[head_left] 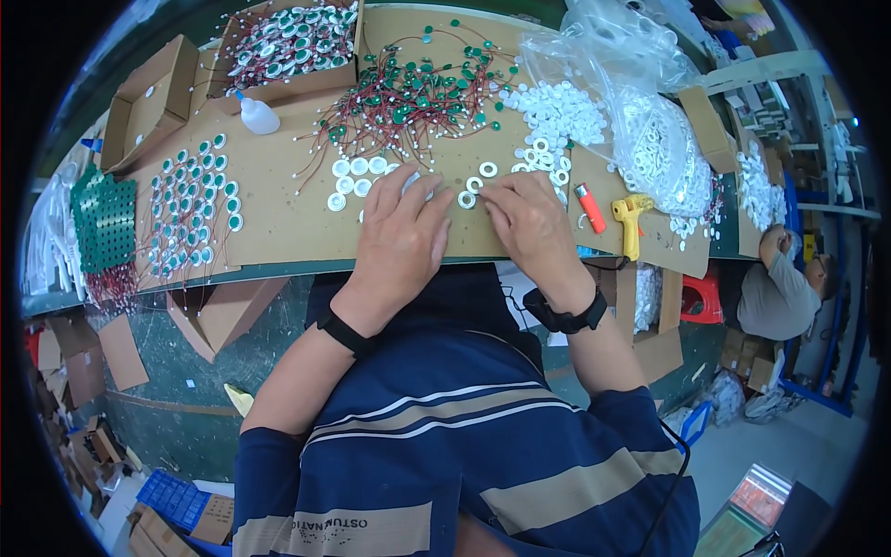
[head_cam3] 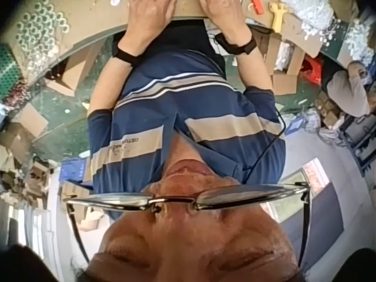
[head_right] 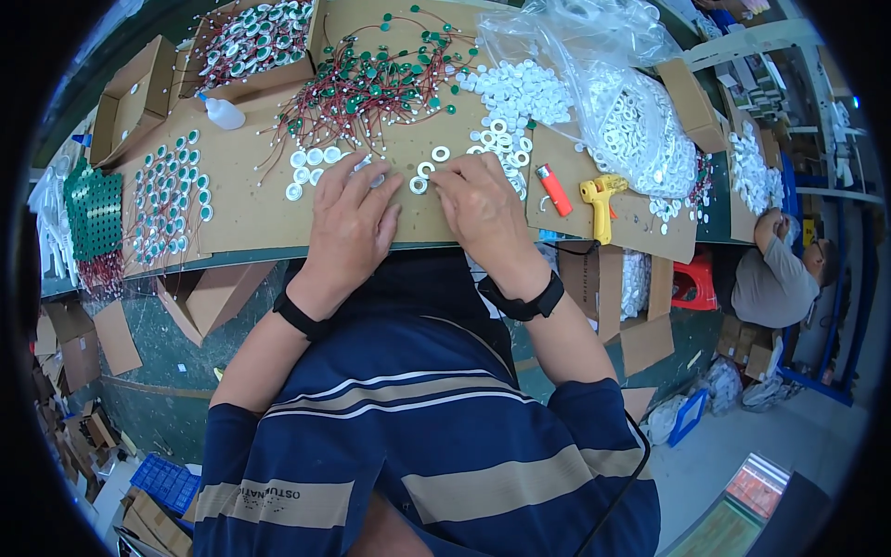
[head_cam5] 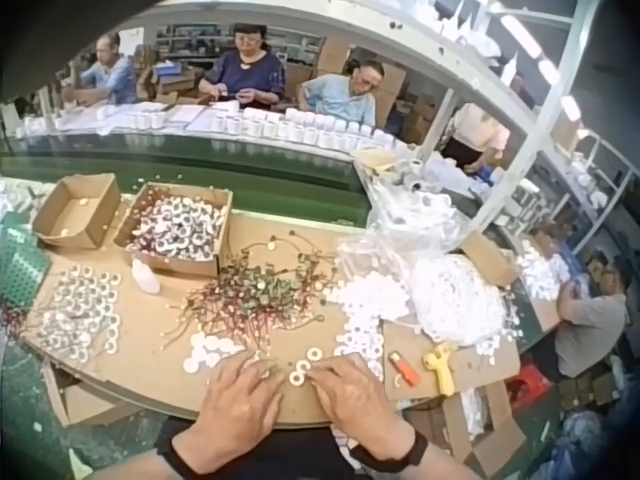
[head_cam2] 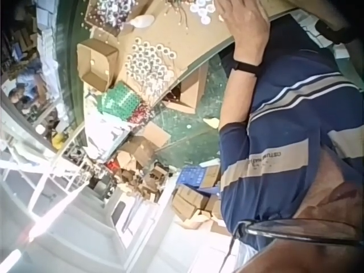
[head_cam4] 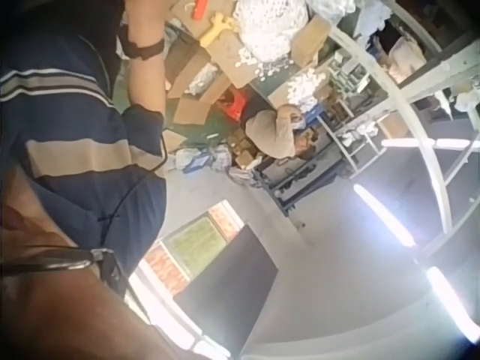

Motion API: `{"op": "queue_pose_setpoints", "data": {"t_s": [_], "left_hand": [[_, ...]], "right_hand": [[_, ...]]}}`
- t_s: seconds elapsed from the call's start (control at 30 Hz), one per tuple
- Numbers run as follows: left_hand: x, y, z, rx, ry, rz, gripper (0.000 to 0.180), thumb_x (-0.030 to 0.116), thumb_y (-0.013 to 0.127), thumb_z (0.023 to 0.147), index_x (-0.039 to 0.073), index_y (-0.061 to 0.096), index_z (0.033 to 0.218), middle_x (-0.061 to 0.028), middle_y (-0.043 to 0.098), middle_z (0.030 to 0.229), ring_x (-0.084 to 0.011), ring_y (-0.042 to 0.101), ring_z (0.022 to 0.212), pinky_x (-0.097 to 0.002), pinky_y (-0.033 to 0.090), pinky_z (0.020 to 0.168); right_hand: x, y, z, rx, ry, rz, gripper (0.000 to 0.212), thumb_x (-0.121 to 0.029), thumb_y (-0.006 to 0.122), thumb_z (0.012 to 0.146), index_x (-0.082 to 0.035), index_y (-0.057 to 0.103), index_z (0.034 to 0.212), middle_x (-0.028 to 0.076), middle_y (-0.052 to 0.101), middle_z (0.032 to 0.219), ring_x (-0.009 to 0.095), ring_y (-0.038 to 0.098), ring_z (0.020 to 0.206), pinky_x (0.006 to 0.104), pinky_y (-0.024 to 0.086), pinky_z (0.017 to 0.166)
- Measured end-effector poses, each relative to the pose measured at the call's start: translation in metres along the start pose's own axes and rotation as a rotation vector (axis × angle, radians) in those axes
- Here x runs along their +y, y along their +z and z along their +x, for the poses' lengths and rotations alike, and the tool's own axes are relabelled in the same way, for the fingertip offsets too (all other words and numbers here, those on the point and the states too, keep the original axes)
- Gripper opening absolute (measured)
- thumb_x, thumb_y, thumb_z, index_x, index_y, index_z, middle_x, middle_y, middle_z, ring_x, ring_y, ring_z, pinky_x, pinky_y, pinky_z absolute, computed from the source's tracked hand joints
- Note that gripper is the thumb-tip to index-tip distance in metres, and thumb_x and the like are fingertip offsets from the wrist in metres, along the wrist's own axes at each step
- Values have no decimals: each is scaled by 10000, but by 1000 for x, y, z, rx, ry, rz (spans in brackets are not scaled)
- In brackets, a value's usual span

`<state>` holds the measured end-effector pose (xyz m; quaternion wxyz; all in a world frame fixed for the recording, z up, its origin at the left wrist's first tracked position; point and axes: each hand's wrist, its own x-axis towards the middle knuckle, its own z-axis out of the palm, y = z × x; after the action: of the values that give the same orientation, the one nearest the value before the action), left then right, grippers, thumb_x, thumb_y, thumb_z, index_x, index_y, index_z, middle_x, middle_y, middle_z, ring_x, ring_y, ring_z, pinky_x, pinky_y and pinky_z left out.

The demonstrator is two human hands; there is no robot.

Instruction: Assemble small white rings onto metal studs at a factory workstation.

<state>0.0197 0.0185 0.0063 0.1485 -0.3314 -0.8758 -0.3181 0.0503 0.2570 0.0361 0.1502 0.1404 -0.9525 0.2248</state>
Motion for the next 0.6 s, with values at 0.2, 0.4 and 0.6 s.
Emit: {"op": "queue_pose_setpoints", "data": {"t_s": [0.2,0.4,0.6], "left_hand": [[2,7,10,-19,37,-39,416,67,866,950,42,813,1362,-135,733,1453,-414,602,1509,-556,482,1279],[-1,11,8,-46,56,-34,385,62,849,968,60,820,1352,-127,732,1457,-407,601,1512,-554,489,1278],[-2,13,6,-50,42,-46,359,69,850,976,78,833,1334,-127,737,1459,-408,600,1521,-556,487,1286]], "right_hand": [[1,-7,3,26,27,-16,255,21,880,950,-53,890,1194,103,784,1146,351,729,1088,469,623,938],[4,-1,4,25,22,-9,274,27,881,947,-54,892,1208,105,774,1146,344,728,1093,466,624,945],[2,4,11,30,33,-28,289,29,883,945,-56,893,1221,101,759,1172,332,727,1116,464,627,954]]}}
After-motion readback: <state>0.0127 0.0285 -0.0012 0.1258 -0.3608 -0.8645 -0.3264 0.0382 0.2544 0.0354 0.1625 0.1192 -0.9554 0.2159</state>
